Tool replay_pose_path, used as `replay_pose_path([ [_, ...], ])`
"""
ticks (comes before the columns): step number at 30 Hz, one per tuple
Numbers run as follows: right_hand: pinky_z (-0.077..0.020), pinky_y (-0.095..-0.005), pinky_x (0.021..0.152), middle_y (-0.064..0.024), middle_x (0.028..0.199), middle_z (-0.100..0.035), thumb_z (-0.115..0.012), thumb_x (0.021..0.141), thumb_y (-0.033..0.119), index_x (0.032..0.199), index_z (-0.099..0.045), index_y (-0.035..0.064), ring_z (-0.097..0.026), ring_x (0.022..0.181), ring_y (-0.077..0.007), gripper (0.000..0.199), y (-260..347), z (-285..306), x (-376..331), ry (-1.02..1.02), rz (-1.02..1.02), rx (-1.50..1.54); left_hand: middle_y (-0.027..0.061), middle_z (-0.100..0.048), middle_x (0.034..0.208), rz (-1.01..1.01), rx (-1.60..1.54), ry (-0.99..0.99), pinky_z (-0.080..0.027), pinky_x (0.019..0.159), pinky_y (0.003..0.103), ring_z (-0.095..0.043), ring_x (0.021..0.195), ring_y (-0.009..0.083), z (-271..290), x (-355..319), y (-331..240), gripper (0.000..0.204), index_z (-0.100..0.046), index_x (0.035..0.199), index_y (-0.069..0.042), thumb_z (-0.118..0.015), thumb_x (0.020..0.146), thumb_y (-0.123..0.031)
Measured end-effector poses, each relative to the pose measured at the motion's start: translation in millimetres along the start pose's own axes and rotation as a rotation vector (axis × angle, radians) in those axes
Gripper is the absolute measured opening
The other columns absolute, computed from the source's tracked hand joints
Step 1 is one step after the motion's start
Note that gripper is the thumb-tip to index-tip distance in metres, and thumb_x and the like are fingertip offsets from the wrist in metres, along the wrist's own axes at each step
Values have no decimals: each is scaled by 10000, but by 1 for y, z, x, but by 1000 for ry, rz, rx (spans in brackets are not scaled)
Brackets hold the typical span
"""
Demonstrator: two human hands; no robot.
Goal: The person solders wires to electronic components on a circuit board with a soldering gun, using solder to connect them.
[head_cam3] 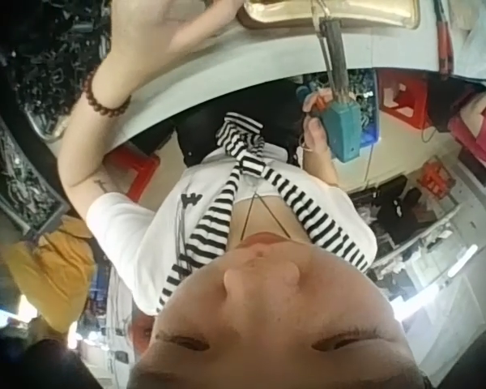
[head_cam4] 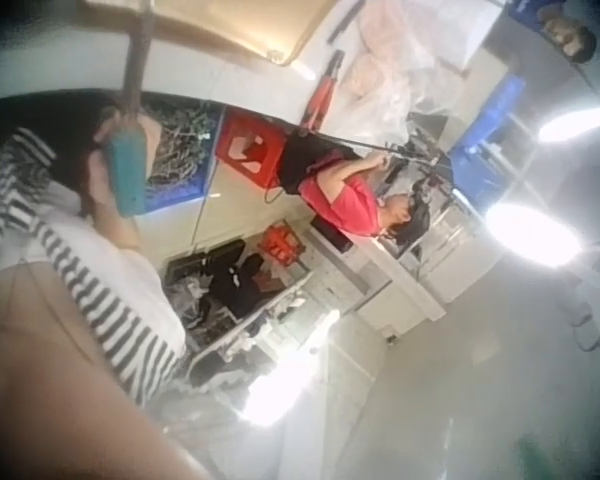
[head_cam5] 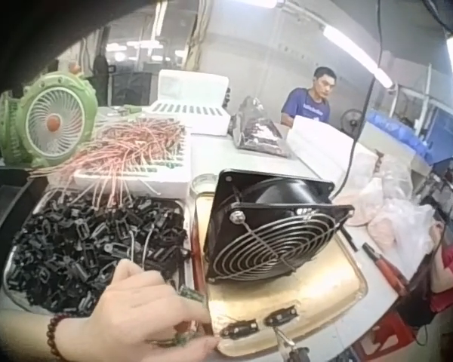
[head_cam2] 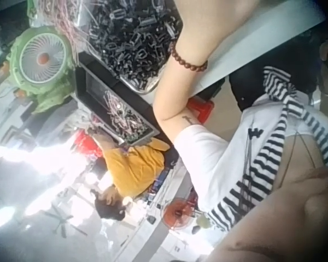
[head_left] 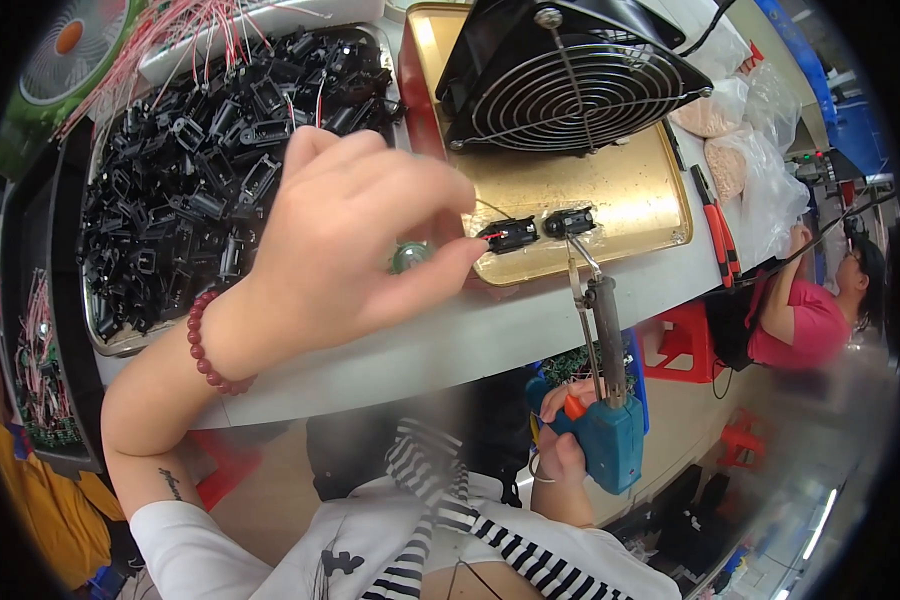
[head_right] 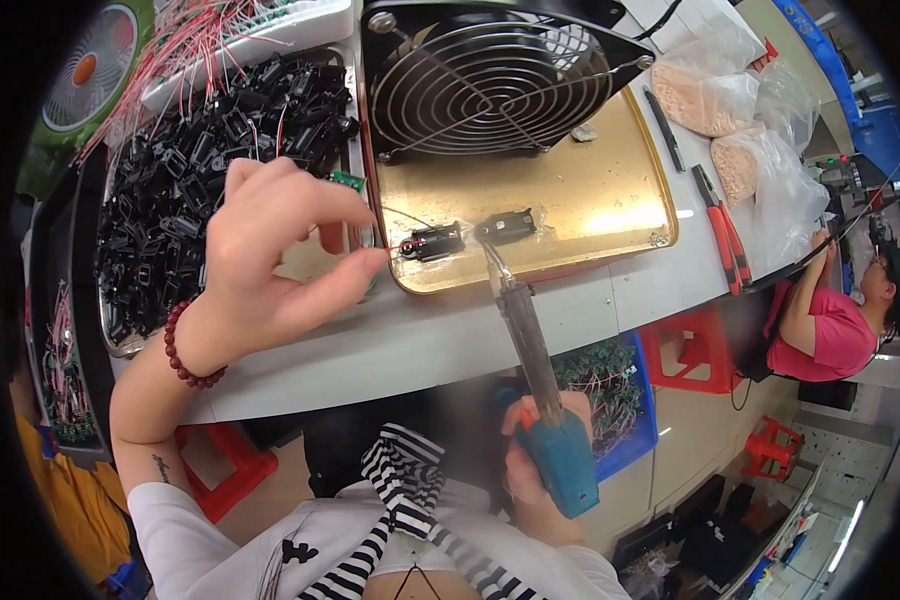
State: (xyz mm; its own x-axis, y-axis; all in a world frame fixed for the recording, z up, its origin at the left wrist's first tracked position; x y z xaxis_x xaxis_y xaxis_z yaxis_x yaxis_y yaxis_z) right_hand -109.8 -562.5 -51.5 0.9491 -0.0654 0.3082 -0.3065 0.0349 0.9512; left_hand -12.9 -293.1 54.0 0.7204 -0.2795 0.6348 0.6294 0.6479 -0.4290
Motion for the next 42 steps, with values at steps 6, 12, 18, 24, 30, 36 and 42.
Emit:
replay_pose_path([
  [6, -438, -289, 619, -86, 1003, -534, -729, 801, 399, 1166, -587, -29, -591, 700, -172, 579, -9, 16, -5, -74, -31, 64, 85, -626, 922, 444, -272, 345, -472, 730, 302, -570, 777, 196, 1, 15, 29, 332, -671, 990, 18, -797, 793, -218],
  [12, -403, -307, 676, -128, 1120, -521, -702, 792, 309, 1266, -481, -15, -526, 745, -180, 615, -29, 34, -9, -96, -40, 261, 99, -481, 838, 13, 99, 173, -436, 661, 377, -519, 775, 268, 25, 38, -24, 234, -680, 894, -27, -802, 737, -152],
  [18, -417, -315, 688, -195, 1212, -475, -605, 812, 189, 1313, -381, -90, -529, 780, -210, 616, -42, 47, -1, -4, 74, 368, 168, -615, 707, 267, 42, 9, -498, 633, 441, -624, 663, 361, 103, 11, -26, 208, -625, 854, -28, -674, 892, -226],
  [24, -400, -320, 674, -202, 1193, -457, -558, 852, 201, 1328, -380, -100, -508, 781, -204, 590, -38, 46, -8, -6, 91, 285, -125, -408, 708, 759, -52, -87, -212, 504, 157, -316, 583, -28, 250, -69, 30, 159, -614, 1066, -98, -561, 1020, -241],
  [30, -377, -330, 687, -158, 1105, -444, -561, 857, 212, 1298, -403, -98, -474, 773, -190, 562, -41, 35, -4, 33, 64, 310, -46, -585, 757, 1081, -28, -648, -296, 492, 175, -411, 560, 9, 356, -224, 99, 203, -610, 1119, -68, -589, 998, -230],
  [36, -371, -333, 713, -133, 1095, -422, -565, 877, 215, 1297, -411, -88, -472, 804, -188, 540, -48, 35, -4, 43, 16, 315, 76, -677, 735, 1201, 487, -603, -464, 541, 272, -626, 617, 128, 355, -344, 92, 281, -550, 1078, 4, -666, 872, -147],
  [42, -383, -322, 710, -134, 1166, -441, -579, 873, 212, 1278, -444, -74, -486, 809, -180, 514, -42, 33, 0, 10, 48, 320, 116, -656, 691, 1191, 854, -305, -490, 623, 349, -638, 669, 214, 341, -334, 35, 228, -625, 924, -21, -728, 820, -197],
])
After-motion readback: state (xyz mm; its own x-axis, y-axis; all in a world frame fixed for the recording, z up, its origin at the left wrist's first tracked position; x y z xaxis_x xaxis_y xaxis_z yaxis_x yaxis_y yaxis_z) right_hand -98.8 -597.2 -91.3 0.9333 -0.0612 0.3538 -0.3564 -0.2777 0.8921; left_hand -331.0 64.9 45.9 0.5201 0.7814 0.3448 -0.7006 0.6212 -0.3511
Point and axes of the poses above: each hand's wrist, its own x-axis towards the middle knuckle, its own z-axis out of the back of the hand, y = z × x, the point moved 7 cm from there along x, towards the middle knuckle
